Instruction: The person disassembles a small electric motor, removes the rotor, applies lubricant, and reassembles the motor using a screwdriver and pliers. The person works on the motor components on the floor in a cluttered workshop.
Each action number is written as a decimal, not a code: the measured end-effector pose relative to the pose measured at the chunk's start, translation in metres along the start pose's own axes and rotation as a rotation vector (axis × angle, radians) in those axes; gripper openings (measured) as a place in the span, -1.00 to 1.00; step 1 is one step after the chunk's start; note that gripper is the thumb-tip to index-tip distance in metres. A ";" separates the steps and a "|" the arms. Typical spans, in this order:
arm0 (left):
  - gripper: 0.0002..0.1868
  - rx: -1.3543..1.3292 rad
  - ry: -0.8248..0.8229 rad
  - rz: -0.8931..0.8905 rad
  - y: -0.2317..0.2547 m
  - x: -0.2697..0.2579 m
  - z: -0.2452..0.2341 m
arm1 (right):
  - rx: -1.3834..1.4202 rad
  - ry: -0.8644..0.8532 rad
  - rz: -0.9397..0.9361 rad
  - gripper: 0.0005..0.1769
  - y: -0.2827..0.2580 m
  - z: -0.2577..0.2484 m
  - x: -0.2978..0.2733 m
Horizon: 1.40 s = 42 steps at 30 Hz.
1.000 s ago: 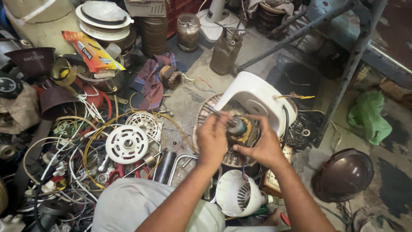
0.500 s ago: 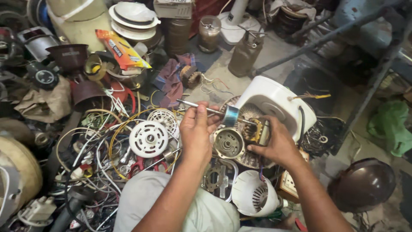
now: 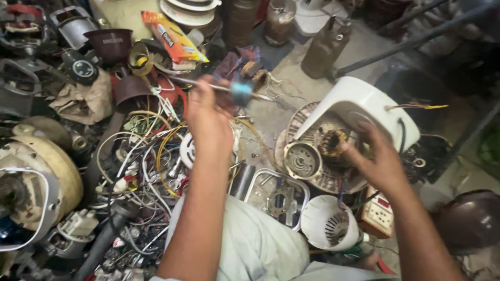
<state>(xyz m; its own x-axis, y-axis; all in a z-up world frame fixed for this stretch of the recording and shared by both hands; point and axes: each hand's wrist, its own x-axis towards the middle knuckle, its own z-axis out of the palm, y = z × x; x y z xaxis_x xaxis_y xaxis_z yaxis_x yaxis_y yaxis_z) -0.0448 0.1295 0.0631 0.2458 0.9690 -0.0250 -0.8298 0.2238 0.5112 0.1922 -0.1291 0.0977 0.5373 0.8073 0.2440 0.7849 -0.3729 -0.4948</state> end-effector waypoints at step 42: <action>-0.71 -0.100 0.341 -0.127 -0.031 0.066 -0.068 | 1.524 -0.071 0.595 -0.89 -0.124 0.189 0.019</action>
<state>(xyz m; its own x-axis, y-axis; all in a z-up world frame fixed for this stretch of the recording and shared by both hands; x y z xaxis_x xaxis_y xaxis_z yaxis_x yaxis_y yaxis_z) -0.0371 0.1939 -0.0125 0.1835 0.9083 -0.3758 -0.8525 0.3374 0.3993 0.0470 0.0187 0.0063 0.5870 0.7574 -0.2860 -0.5501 0.1139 -0.8273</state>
